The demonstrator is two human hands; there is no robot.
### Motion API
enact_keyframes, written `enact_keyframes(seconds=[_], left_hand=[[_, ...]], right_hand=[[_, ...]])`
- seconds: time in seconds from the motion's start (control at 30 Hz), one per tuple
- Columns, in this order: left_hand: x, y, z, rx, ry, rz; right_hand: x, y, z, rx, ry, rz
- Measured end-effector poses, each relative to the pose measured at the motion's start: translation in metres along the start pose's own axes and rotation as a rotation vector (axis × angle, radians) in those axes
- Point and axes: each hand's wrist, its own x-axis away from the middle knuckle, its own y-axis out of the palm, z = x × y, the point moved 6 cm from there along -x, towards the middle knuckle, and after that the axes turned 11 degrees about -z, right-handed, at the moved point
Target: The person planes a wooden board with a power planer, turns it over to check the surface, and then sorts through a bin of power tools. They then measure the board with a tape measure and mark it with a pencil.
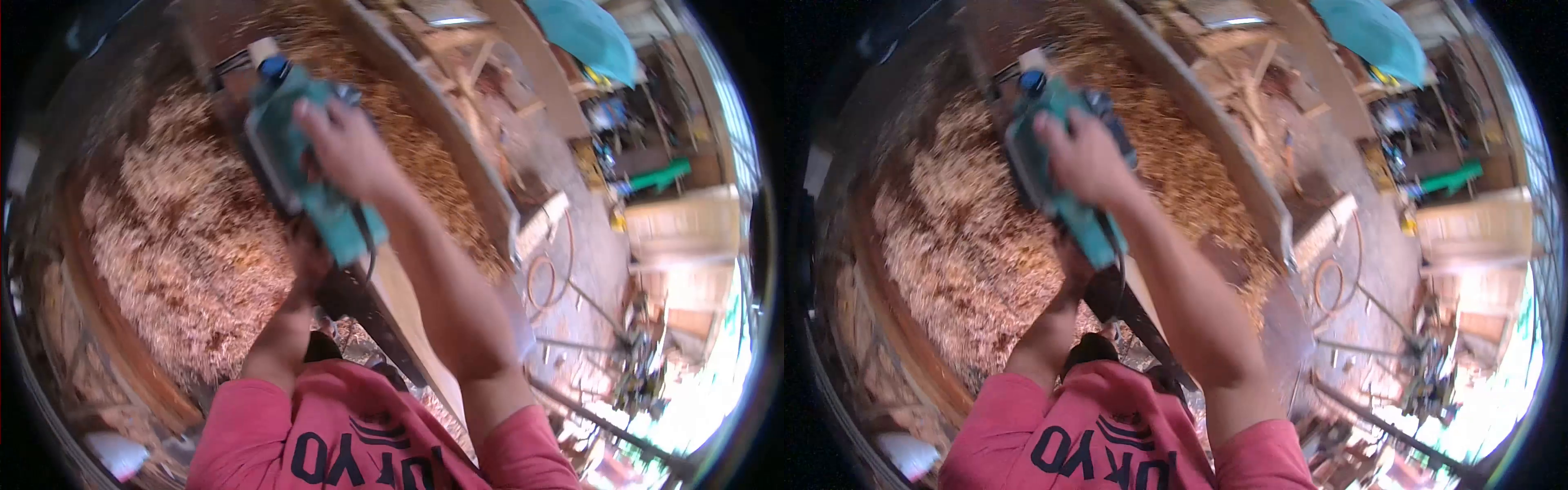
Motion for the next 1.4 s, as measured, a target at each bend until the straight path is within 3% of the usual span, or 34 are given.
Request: enact_keyframes(seconds=[0.03, 0.07, 0.1, 0.2, 0.23, 0.27, 0.33, 0.37, 0.43, 0.53, 0.6, 0.63, 0.67, 0.73, 0.77, 0.8, 0.87, 0.93, 1.07, 1.17, 1.27, 1.3, 1.33, 1.4], left_hand=[[0.001, 0.002, 0.005, 0.031, 0.025, -0.025], [-0.001, -0.001, 0.011, 0.056, 0.049, -0.045], [-0.004, -0.007, 0.019, 0.077, 0.068, -0.06], [-0.013, -0.02, 0.031, 0.123, 0.106, -0.079], [-0.014, -0.015, 0.027, 0.084, 0.042, -0.108], [-0.011, -0.01, 0.022, 0.042, -0.027, -0.135], [-0.009, 0.001, 0.01, -0.007, -0.09, -0.15], [-0.007, 0.005, 0.004, -0.018, -0.081, -0.147], [-0.003, 0.006, 0.0, -0.054, -0.091, -0.188], [0.016, -0.007, 0.026, 0.257, -0.028, -0.236], [0.052, 0.038, -0.012, 1.042, -0.227, -0.132], [0.073, 0.054, -0.025, 1.429, -0.323, -0.072], [0.092, 0.039, -0.001, 1.139, -0.306, -0.097], [0.14, 0.005, 0.114, 0.555, -0.259, -0.131], [0.161, 0.003, 0.172, 0.806, -0.195, -0.077], [0.187, 0.0, 0.212, 0.608, -0.191, -0.122], [0.235, 0.019, 0.261, 0.625, -0.263, -0.151], [0.269, 0.027, 0.302, 0.427, -0.261, -0.105], [0.283, 0.035, 0.299, 0.434, -0.313, -0.133], [0.28, 0.038, 0.296, 0.481, -0.32, -0.13], [0.283, 0.049, 0.29, 0.61, -0.376, -0.124], [0.283, 0.053, 0.284, 0.648, -0.414, -0.111], [0.283, 0.055, 0.279, 0.687, -0.455, -0.09], [0.283, 0.058, 0.278, 0.579, -0.551, -0.082]], right_hand=[[0.042, -0.002, 0.008, 0.108, -0.118, 0.078], [0.095, 0.002, 0.007, -0.064, 0.024, 0.017], [0.142, 0.003, 0.02, -0.069, 0.044, -0.034], [0.3, -0.001, 0.033, -0.229, 0.374, -0.157], [0.353, 0.0, 0.051, -0.321, 0.471, -0.195], [0.399, -0.006, 0.057, -0.21, 0.417, -0.192], [0.502, -0.018, 0.08, -0.032, 0.625, -0.091], [0.549, -0.023, 0.092, -0.061, 0.749, -0.06], [0.623, -0.041, 0.094, -0.186, 0.788, 0.147], [0.704, -0.077, 0.094, 0.02, 0.79, 0.368], [0.739, -0.095, 0.109, -0.047, 0.691, 0.56], [0.75, -0.104, 0.119, 0.046, 0.7, 0.582], [0.745, -0.112, 0.128, 0.08, 0.687, 0.537], [0.717, -0.124, 0.137, 0.147, 0.65, 0.457], [0.706, -0.129, 0.154, 0.169, 0.612, 0.468], [0.693, -0.132, 0.176, 0.185, 0.574, 0.485], [0.662, -0.138, 0.212, 0.18, 0.538, 0.484], [0.634, -0.145, 0.25, 0.145, 0.431, 0.523], [0.587, -0.15, 0.282, 0.076, 0.273, 0.519], [0.573, -0.147, 0.279, 0.136, 0.357, 0.463], [0.59, -0.141, 0.261, 0.128, 0.25, 0.545], [0.603, -0.132, 0.251, 0.355, 0.132, 0.658], [0.617, -0.12, 0.246, 0.351, 0.105, 0.69], [0.644, -0.092, 0.23, 0.35, 0.021, 0.732]])
